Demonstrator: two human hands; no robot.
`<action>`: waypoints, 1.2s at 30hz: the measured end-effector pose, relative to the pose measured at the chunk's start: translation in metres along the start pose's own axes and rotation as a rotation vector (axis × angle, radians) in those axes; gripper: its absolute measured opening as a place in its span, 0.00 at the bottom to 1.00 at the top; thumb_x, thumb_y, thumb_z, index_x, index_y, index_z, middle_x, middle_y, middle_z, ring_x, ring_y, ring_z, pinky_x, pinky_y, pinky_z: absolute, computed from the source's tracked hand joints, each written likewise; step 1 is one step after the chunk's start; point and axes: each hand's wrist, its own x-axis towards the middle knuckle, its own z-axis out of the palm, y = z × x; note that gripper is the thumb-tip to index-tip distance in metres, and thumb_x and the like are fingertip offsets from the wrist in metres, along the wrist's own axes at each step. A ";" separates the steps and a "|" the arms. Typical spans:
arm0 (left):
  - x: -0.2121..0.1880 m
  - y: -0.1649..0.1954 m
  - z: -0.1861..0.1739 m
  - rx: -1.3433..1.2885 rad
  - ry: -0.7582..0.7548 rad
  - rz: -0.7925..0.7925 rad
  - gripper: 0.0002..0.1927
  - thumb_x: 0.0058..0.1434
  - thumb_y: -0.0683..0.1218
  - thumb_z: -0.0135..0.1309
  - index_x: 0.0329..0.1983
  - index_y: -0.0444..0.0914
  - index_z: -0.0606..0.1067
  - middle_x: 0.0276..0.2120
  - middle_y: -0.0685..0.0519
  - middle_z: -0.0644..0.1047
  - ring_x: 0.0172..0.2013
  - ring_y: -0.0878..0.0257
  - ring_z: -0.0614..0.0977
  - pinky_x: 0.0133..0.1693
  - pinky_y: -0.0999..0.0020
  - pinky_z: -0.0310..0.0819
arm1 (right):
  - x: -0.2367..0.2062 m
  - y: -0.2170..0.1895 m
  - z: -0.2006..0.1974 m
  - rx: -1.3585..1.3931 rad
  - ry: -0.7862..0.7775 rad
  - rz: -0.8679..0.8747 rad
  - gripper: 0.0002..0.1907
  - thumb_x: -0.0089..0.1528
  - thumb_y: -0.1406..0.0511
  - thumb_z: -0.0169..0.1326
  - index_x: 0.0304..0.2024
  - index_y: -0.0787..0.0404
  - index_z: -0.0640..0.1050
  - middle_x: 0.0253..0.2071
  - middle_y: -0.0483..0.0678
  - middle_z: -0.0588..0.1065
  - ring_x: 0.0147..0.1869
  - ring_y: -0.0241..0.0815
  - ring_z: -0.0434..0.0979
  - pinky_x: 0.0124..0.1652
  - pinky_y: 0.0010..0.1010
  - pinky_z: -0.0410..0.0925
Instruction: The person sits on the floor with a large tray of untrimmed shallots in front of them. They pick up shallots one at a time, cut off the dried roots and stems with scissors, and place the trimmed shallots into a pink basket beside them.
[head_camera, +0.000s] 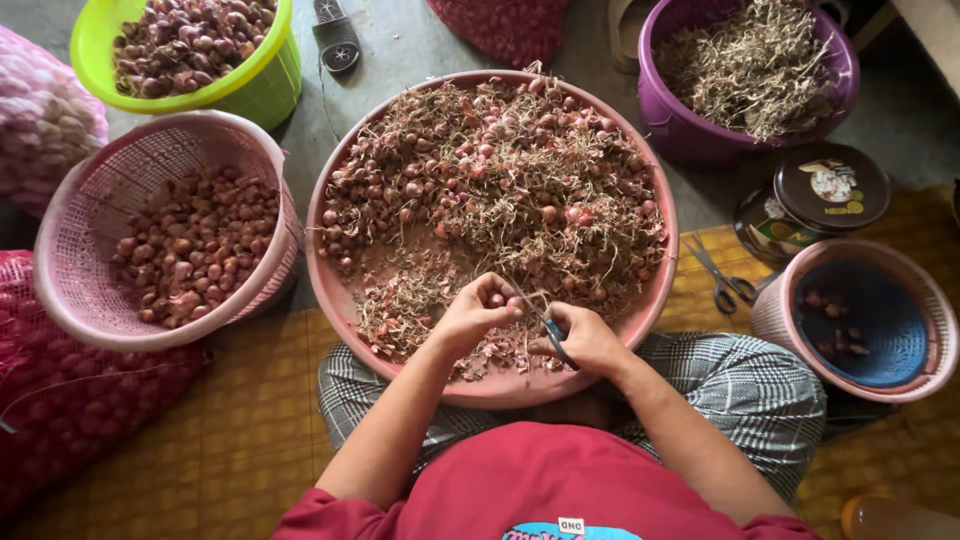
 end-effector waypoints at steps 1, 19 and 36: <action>0.000 0.000 -0.001 -0.003 0.006 0.007 0.13 0.58 0.37 0.62 0.41 0.36 0.71 0.35 0.54 0.78 0.35 0.69 0.77 0.39 0.73 0.74 | 0.000 0.000 0.001 0.115 -0.035 -0.002 0.26 0.50 0.53 0.72 0.37 0.63 0.77 0.29 0.43 0.78 0.35 0.32 0.77 0.36 0.30 0.72; -0.064 0.180 -0.120 1.627 1.297 0.691 0.45 0.48 0.51 0.73 0.63 0.25 0.66 0.60 0.28 0.65 0.61 0.34 0.68 0.58 0.38 0.64 | 0.120 -0.099 -0.044 -0.897 0.617 -0.150 0.12 0.62 0.71 0.58 0.48 0.53 0.77 0.33 0.52 0.79 0.37 0.52 0.82 0.34 0.44 0.72; 0.040 0.002 0.021 -0.205 0.224 0.073 0.14 0.61 0.43 0.64 0.47 0.33 0.76 0.39 0.50 0.82 0.37 0.66 0.82 0.38 0.72 0.78 | 0.050 -0.056 -0.038 0.064 0.359 -0.224 0.22 0.55 0.64 0.69 0.45 0.61 0.72 0.33 0.46 0.75 0.37 0.35 0.75 0.38 0.29 0.70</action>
